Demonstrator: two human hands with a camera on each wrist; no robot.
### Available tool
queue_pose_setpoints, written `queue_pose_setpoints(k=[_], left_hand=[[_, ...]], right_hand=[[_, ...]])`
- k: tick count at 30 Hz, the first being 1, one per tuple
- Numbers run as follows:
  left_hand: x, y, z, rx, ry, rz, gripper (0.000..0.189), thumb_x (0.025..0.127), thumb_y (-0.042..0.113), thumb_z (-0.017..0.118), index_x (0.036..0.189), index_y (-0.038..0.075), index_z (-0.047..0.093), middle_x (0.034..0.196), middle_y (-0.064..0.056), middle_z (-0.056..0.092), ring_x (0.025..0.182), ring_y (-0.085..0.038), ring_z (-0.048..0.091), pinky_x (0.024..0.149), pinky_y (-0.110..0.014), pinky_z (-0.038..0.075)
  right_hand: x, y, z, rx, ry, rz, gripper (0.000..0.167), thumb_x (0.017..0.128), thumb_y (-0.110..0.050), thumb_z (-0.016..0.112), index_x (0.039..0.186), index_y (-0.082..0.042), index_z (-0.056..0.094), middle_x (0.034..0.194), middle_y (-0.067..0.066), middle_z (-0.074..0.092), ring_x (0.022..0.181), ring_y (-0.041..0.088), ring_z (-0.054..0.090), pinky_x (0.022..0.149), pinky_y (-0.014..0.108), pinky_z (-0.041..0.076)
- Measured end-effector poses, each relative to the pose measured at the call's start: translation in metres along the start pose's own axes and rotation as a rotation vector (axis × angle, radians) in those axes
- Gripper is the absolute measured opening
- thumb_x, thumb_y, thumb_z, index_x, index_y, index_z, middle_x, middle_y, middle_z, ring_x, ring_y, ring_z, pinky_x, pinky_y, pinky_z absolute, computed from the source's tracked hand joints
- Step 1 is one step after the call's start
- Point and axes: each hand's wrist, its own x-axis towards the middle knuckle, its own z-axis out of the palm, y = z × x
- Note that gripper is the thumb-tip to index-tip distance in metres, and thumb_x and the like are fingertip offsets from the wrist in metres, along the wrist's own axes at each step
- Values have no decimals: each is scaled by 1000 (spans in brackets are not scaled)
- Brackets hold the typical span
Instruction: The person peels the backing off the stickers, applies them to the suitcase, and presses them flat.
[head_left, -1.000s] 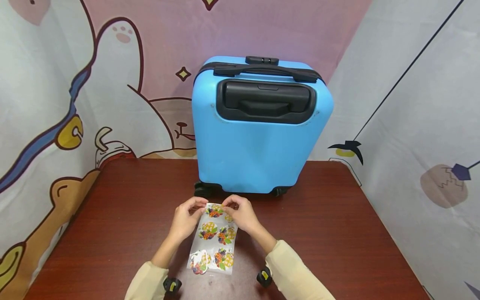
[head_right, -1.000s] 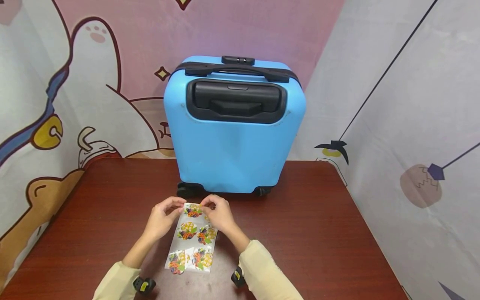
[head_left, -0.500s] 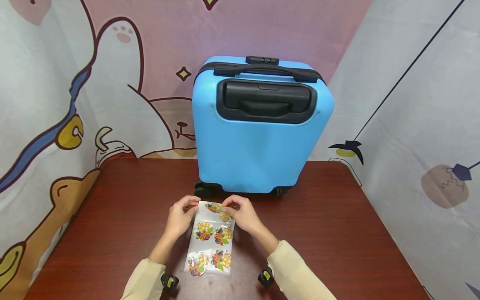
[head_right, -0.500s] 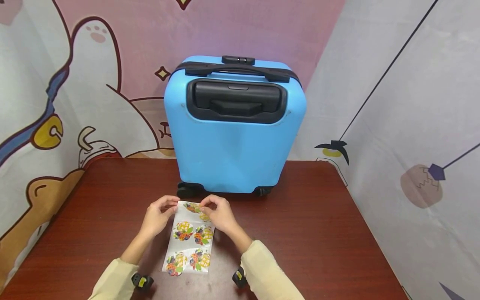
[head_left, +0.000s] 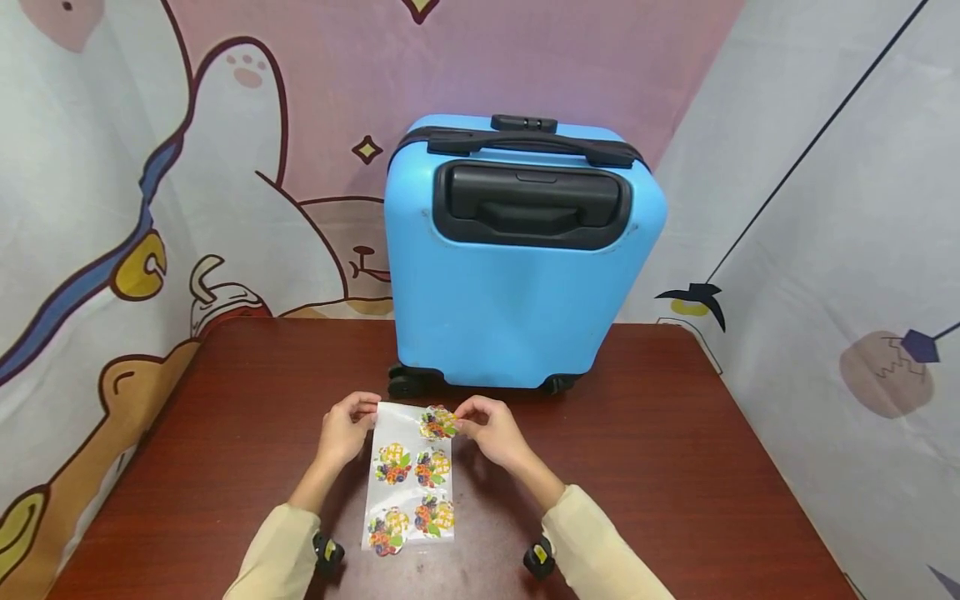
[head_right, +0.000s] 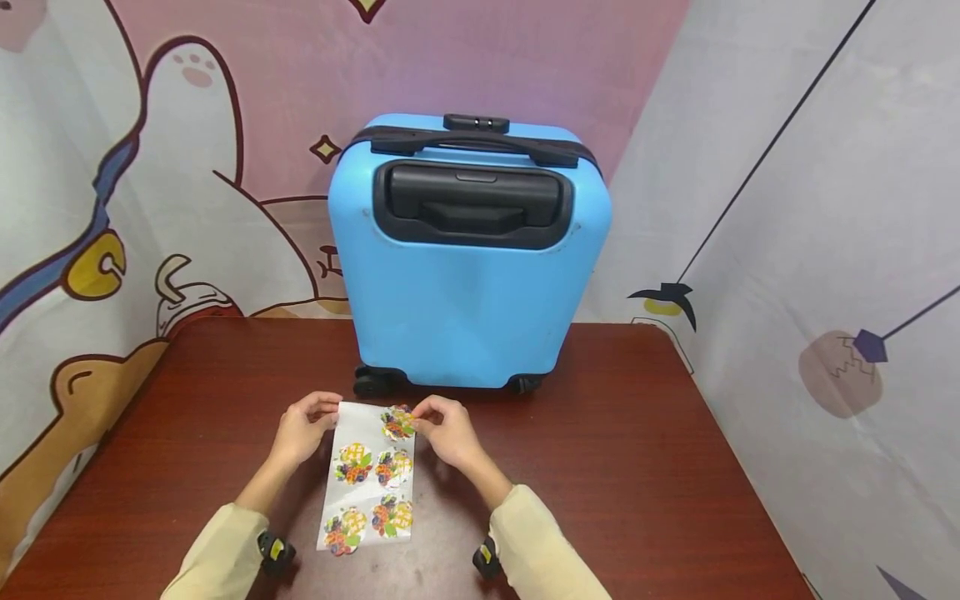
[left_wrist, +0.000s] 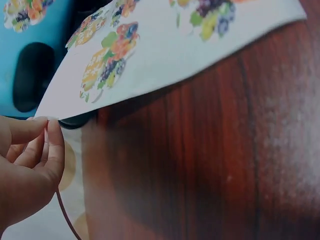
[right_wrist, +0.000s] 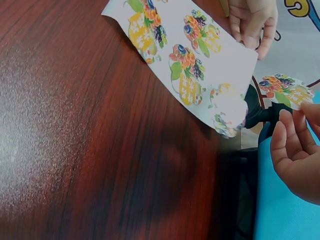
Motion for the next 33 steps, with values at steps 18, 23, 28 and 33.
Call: queue_pose_setpoints(k=[18, 23, 28, 33], left_hand=[[1, -3, -8, 186, -56, -1, 19, 81, -7, 60, 98, -2, 65, 94, -16, 66, 84, -30, 62, 73, -40, 47], [2, 16, -3, 98, -107, 24, 17, 83, -3, 61, 100, -2, 64, 94, -14, 66, 87, -28, 63, 75, -38, 49], [1, 34, 5, -28, -214, 71, 18, 85, 5, 63, 102, -2, 64, 97, -12, 66, 89, -26, 61, 78, -38, 48], [-2, 47, 11, -61, -283, 101, 13, 86, 10, 63, 97, 4, 66, 95, -7, 66, 86, -20, 62, 76, -35, 48]], right_hand=[[-8, -35, -10, 5, -28, 5, 5, 83, 10, 57, 88, 11, 60, 79, 26, 59, 67, 23, 58, 57, 23, 47], [-4, -40, -11, -2, -27, -4, 5, 83, 9, 57, 87, 11, 60, 78, 26, 59, 68, 32, 57, 57, 26, 47], [-1, -45, -12, 13, -24, -10, 5, 83, 10, 58, 87, 11, 60, 75, 24, 58, 68, 40, 55, 56, 25, 45], [-1, -47, -11, 6, -25, -8, 4, 82, 10, 58, 86, 11, 60, 74, 22, 58, 63, 24, 54, 55, 21, 44]])
